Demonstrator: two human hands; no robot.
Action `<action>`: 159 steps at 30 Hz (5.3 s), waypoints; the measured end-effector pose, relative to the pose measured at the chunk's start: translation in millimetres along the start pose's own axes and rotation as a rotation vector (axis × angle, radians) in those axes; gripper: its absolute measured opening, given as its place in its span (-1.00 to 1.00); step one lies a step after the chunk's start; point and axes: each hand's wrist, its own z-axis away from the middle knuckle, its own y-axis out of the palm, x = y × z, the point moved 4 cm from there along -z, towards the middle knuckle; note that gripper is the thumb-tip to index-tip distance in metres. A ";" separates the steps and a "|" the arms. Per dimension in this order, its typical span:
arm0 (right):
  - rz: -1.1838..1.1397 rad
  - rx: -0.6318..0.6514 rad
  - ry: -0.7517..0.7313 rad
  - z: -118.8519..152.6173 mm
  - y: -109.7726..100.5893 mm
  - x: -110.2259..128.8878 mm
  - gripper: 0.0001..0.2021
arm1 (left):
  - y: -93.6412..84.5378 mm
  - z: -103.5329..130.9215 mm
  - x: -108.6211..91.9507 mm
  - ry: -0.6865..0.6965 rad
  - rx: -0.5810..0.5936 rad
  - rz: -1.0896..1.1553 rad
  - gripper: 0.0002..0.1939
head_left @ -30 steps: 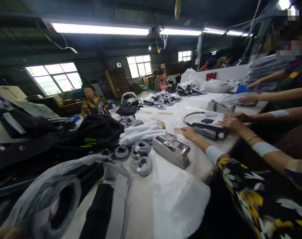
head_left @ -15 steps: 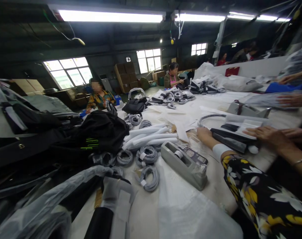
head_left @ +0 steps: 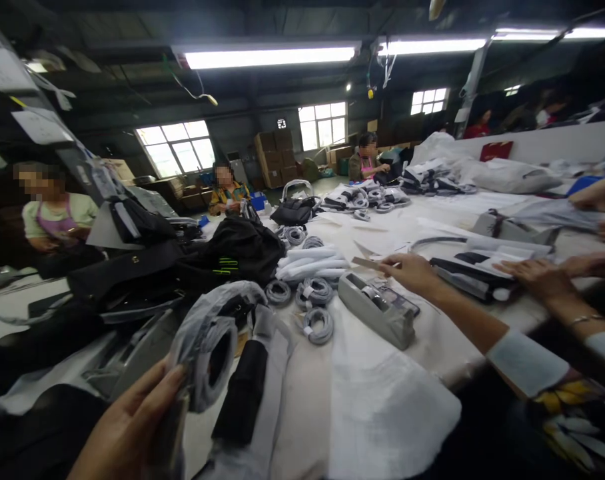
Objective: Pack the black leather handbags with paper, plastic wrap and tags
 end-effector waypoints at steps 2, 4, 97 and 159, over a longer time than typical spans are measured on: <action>-0.122 0.076 -0.048 21.2 6.7 27.1 -0.69 | 5.2 2.1 -3.6 -0.003 0.024 0.027 -0.30; -0.226 0.143 -0.084 40.3 14.5 50.9 -0.65 | 12.4 2.7 -8.7 0.052 0.102 0.049 -0.36; -1.461 0.666 -0.139 195.7 76.8 292.7 -0.67 | 19.6 32.3 -29.0 0.566 0.115 0.147 -0.51; -1.453 0.446 -0.200 205.5 78.9 311.9 -0.64 | 38.7 71.4 -23.4 0.962 -0.354 -0.665 -0.38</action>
